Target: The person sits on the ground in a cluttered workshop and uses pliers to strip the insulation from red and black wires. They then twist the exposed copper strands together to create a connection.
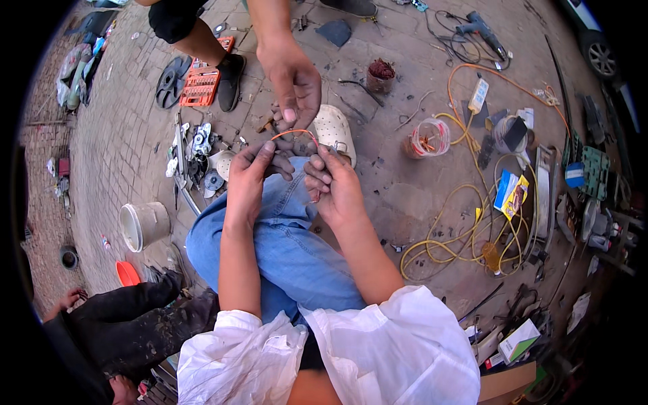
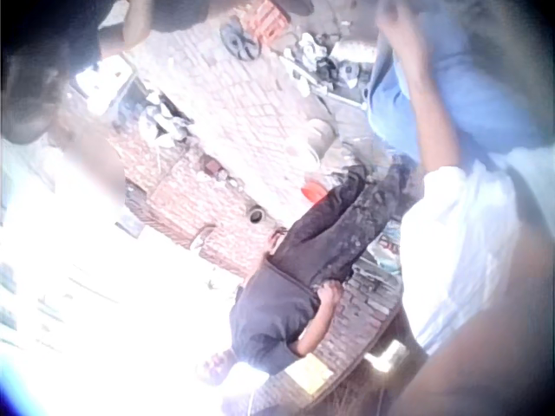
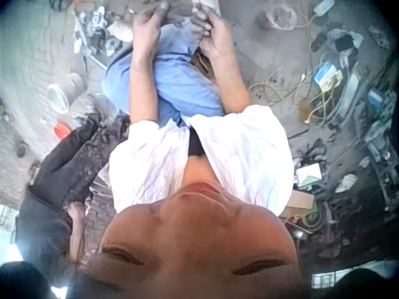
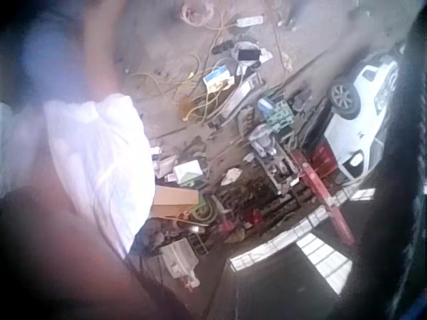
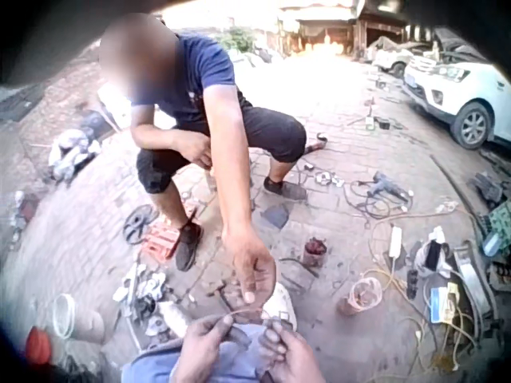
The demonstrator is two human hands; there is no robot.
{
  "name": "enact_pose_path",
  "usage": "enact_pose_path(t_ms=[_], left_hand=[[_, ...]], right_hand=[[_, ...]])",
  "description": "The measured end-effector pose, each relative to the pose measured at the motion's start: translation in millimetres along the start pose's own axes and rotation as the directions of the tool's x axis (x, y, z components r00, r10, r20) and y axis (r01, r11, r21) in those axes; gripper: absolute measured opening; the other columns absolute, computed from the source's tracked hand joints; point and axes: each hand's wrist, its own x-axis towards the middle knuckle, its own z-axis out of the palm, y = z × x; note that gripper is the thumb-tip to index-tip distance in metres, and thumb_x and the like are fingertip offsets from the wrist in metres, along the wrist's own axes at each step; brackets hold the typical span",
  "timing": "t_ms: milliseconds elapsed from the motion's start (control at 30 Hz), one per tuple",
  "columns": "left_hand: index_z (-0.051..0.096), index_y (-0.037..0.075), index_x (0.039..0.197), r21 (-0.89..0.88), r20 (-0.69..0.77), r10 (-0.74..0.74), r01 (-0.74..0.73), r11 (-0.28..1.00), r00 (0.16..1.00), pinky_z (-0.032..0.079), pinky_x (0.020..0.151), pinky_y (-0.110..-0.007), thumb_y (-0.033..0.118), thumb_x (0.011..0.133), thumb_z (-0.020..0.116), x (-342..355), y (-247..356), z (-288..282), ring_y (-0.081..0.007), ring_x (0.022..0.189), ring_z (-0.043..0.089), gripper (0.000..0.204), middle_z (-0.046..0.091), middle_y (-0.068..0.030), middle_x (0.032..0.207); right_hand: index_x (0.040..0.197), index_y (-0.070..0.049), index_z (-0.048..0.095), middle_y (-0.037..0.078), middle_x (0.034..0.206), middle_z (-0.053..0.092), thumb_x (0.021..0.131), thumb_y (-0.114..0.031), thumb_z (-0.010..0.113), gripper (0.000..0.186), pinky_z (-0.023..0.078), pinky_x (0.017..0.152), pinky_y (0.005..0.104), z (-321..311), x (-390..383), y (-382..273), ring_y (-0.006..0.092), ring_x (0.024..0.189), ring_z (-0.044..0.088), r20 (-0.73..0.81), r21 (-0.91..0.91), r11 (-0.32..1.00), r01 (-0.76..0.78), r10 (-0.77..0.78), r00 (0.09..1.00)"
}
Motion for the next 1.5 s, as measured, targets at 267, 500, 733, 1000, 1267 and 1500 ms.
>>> enact_pose_path(t_ms=[267, 500, 733, 1000, 1267, 1500], left_hand=[[0.063, -0.008, 0.098, -0.132, -0.034, -0.079, 0.074, 0.988, 0.996, 0.052, 0.061, -0.029, 0.024, 0.099, 0.051, 14.8, 7.7, -16.5, -0.0193, 0.065, 0.065, 0.034, 0.068, -0.0138, 0.078], [0.064, -0.007, 0.099, -0.262, -0.092, 0.097, -0.119, 0.958, 0.991, 0.056, 0.062, -0.031, 0.021, 0.101, 0.048, 26.1, -0.2, -7.7, -0.0205, 0.069, 0.069, 0.033, 0.07, -0.0156, 0.084], [0.063, -0.005, 0.093, -0.477, -0.156, 0.179, -0.233, 0.847, 0.971, 0.051, 0.058, -0.028, 0.021, 0.101, 0.048, 32.7, -6.7, 3.9, -0.0157, 0.061, 0.063, 0.031, 0.068, -0.0102, 0.077], [0.059, 0.006, 0.122, 0.524, -0.404, 0.694, -0.472, 0.709, 0.595, 0.038, 0.102, -0.047, 0.022, 0.088, 0.065, -31.7, 40.4, -22.8, -0.0438, 0.123, 0.045, 0.038, 0.051, -0.0238, 0.129], [0.064, 0.019, 0.12, 0.895, -0.013, 0.909, -0.401, 0.197, 0.417, 0.032, 0.108, -0.047, 0.011, 0.073, 0.075, -50.5, 75.4, -99.6, -0.037, 0.133, 0.034, 0.049, 0.044, -0.0143, 0.139], [0.067, 0.003, 0.098, 0.758, -0.149, 0.839, -0.484, 0.437, 0.524, 0.05, 0.076, -0.037, 0.007, 0.083, 0.067, -34.5, 44.7, -85.6, -0.0265, 0.09, 0.063, 0.016, 0.064, -0.0123, 0.1]], right_hand=[[0.105, -0.002, 0.055, -0.003, 0.073, 0.046, 0.1, -0.013, 0.049, 0.013, 0.03, 0.045, 0.0168, 24.8, -1.1, 10.2, 0.0036, 0.053, 0.034, 0.022, 0.129, 0.991, -0.048, 0.045, 0.999], [0.092, -0.004, 0.049, -0.003, 0.066, 0.041, 0.101, -0.011, 0.041, 0.014, 0.026, 0.044, 0.02, 60.9, 4.8, 16.8, 0.0057, 0.051, 0.03, 0.092, 0.109, 0.992, -0.057, 0.047, 0.995], [0.095, -0.006, 0.05, -0.005, 0.064, 0.039, 0.102, -0.013, 0.042, 0.012, 0.022, 0.041, 0.0193, 79.7, 9.2, 17.1, 0.0037, 0.049, 0.028, 0.167, -0.036, 0.999, -0.03, 0.036, 0.985], [0.104, -0.002, 0.063, -0.007, 0.063, 0.041, 0.097, -0.017, 0.055, 0.018, 0.024, 0.046, 0.0189, 116.6, -25.8, 46.8, 0.0012, 0.054, 0.032, 0.29, -0.864, 0.372, 0.34, -0.186, 0.939], [0.089, 0.003, 0.061, 0.001, 0.062, 0.049, 0.092, -0.012, 0.063, 0.015, 0.035, 0.05, 0.0252, 135.1, 1.1, 64.0, 0.006, 0.058, 0.04, 0.72, -0.665, -0.416, 0.62, -0.139, 0.68], [0.085, 0.002, 0.058, 0.004, 0.061, 0.051, 0.092, -0.012, 0.062, 0.016, 0.037, 0.05, 0.0262, 127.8, 13.0, 73.3, 0.0073, 0.056, 0.043, 0.687, -0.687, -0.411, 0.599, -0.101, 0.719]])
